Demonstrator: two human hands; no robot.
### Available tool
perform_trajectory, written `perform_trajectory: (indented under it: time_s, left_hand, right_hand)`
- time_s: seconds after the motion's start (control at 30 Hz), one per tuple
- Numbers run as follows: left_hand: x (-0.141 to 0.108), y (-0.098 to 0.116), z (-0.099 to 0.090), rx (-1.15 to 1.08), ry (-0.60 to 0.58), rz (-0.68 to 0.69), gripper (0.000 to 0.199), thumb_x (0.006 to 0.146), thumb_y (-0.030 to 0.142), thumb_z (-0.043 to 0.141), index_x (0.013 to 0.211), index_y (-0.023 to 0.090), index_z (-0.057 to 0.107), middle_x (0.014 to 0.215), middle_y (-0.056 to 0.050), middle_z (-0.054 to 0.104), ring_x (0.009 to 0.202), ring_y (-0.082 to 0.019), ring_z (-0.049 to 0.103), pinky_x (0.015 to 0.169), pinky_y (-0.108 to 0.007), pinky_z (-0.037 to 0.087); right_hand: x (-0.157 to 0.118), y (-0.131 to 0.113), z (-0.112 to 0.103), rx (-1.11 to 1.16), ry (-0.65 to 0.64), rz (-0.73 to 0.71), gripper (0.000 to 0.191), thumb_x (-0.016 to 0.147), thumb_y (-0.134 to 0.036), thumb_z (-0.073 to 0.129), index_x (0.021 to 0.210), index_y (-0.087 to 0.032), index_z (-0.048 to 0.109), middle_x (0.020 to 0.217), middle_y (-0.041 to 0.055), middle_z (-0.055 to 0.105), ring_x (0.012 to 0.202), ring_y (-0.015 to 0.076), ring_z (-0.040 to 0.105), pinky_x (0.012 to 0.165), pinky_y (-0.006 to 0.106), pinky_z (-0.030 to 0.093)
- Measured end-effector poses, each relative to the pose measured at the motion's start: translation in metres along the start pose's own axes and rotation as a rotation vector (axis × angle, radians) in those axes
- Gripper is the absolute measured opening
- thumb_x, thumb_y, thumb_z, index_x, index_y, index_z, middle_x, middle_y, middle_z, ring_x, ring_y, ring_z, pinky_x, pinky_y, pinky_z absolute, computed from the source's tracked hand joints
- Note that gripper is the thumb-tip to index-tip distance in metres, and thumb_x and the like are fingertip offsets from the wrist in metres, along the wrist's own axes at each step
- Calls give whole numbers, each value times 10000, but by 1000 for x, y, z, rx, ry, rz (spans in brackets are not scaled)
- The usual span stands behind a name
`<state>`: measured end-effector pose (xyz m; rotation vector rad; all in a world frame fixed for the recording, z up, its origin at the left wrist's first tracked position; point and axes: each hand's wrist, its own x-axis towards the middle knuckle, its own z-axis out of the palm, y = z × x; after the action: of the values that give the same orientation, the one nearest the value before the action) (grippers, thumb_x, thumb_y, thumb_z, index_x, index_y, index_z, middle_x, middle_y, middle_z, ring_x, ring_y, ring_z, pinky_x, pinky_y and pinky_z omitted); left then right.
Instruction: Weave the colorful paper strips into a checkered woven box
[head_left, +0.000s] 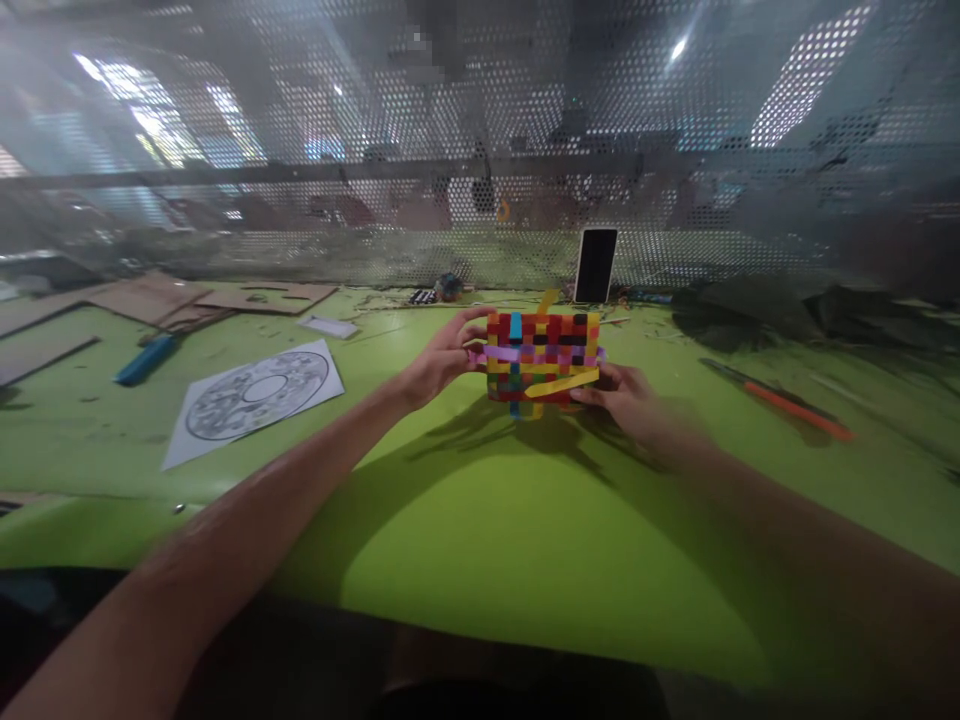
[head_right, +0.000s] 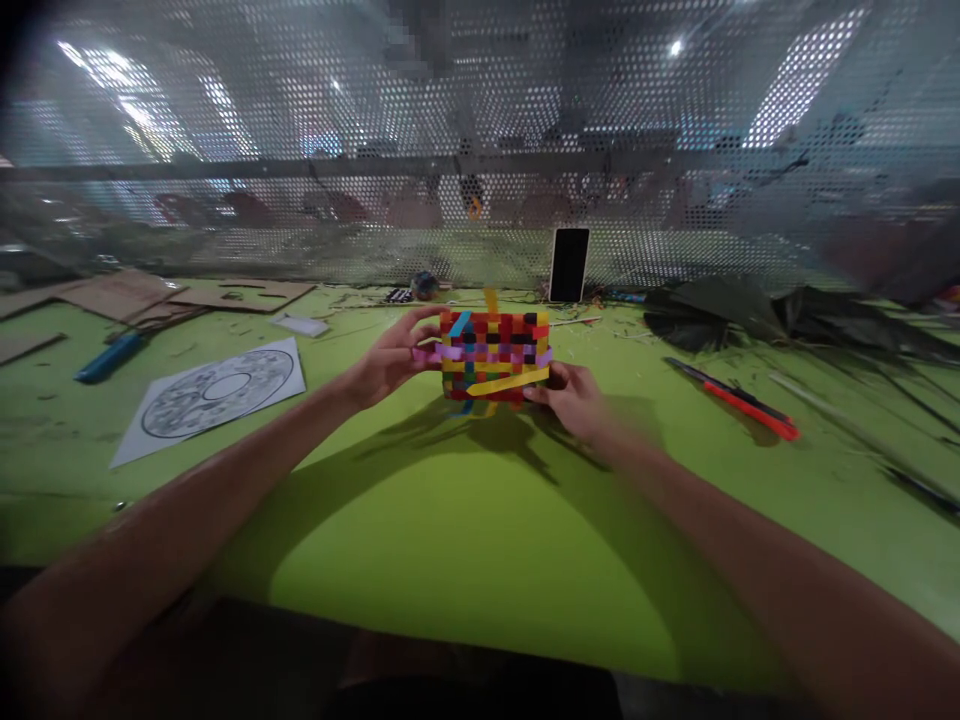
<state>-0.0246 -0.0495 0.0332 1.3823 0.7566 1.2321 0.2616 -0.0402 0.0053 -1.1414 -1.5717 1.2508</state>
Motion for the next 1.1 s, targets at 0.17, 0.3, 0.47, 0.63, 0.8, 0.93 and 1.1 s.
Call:
perform_trajectory:
  time_s: [0.17, 0.3, 0.47, 0.63, 0.8, 0.93, 1.1]
  left_hand:
    - [3, -3, 2, 128, 146, -7, 323, 770, 338, 772, 1033, 182, 670, 1004, -47, 689, 835, -147, 669, 692, -241, 565]
    - [5, -11, 3, 151, 198, 55, 455, 671, 336, 910, 983, 186, 615, 887, 3, 694, 743, -123, 674, 651, -223, 559]
    - [6, -12, 1, 83, 215, 27, 521, 602, 355, 959, 981, 155, 663, 801, -8, 721, 677, -129, 681, 619, -237, 553]
    - [7, -10, 2, 60, 233, 9, 504, 516, 367, 996, 863, 134, 715, 803, -34, 750, 714, -149, 704, 694, -271, 577]
    - [3, -6, 8, 114, 152, -47, 482, 534, 383, 990, 864, 128, 748, 806, -50, 764, 708, -146, 702, 673, -254, 567]
    - [-1, -2, 15, 186, 84, -110, 466, 573, 405, 970, 883, 133, 754, 807, -51, 766, 665, -134, 679, 620, -238, 540]
    - [-2, -4, 18, 298, 136, -137, 423, 592, 449, 946, 756, 132, 720, 657, -22, 706, 552, -102, 593, 506, -205, 441]
  right_hand:
    - [-2, -3, 3, 3, -38, -57, 242, 690, -287, 849, 908, -236, 759, 967, 61, 774, 872, 239, 723, 848, 419, 625]
    - [-6, -5, 4, 1, -91, -31, 289, 683, -304, 859, 938, -211, 761, 1000, 69, 775, 863, 233, 722, 850, 419, 617]
    - [-7, -7, 1, 56, -151, 24, 368, 645, -313, 869, 974, -205, 743, 1010, 75, 772, 899, 247, 720, 888, 427, 610]
    - [-7, -21, -9, 258, -208, -26, 562, 598, -147, 716, 1148, -265, 716, 1262, 40, 726, 1226, 295, 640, 1029, 425, 549]
    - [-3, -28, -13, 227, -131, 9, 231, 773, -329, 692, 985, -264, 755, 1098, 72, 766, 1093, 311, 689, 972, 470, 562]
    - [-5, -27, -5, 44, -136, 25, 279, 757, -469, 802, 892, -227, 772, 956, 62, 779, 899, 252, 712, 862, 400, 578]
    - [-13, -30, 2, -137, -178, -10, 293, 698, -453, 857, 852, -209, 806, 892, 43, 790, 803, 200, 692, 792, 333, 555]
